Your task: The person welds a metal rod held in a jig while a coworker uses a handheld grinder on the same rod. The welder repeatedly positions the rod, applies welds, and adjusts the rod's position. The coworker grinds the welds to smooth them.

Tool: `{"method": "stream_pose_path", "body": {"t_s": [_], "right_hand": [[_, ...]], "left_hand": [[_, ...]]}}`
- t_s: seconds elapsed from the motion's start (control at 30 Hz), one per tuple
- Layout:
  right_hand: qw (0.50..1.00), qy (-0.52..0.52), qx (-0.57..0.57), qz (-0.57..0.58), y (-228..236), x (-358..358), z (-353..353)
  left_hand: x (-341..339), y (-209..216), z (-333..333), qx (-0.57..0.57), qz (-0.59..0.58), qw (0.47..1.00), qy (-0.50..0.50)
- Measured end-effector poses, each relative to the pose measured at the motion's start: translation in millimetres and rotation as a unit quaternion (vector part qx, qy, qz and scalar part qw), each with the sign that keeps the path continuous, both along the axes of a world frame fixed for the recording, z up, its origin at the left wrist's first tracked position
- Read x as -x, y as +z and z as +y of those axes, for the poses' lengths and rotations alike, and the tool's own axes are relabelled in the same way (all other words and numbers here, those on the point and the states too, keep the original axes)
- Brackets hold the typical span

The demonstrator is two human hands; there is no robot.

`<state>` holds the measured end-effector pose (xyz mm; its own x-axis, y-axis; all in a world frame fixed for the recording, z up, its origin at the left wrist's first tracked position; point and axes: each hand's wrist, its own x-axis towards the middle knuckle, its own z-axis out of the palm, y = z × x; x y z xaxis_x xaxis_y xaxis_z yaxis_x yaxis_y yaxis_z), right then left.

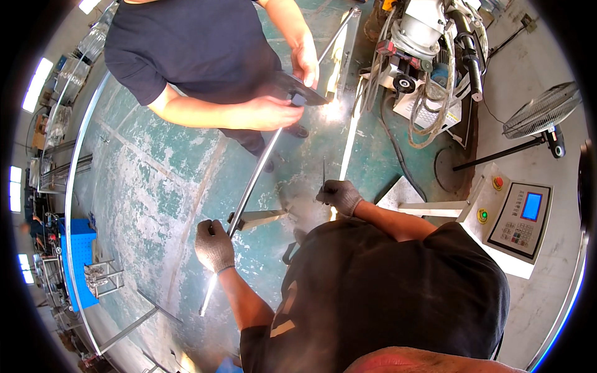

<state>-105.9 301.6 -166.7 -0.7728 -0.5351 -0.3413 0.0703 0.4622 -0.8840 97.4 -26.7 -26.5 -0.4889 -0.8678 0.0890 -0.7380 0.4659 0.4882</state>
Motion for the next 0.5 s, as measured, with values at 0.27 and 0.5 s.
{"method": "stream_pose_path", "body": {"t_s": [0.27,0.5], "right_hand": [[1.000,0.000,0.005,0.005,-8,0,2],[1.000,0.012,-0.016,0.021,1,1,1]], "left_hand": [[1,2,1,-0.001,0.006,1.000,-0.005],[0,0,0,0.001,0.000,1.000,-0.003]]}}
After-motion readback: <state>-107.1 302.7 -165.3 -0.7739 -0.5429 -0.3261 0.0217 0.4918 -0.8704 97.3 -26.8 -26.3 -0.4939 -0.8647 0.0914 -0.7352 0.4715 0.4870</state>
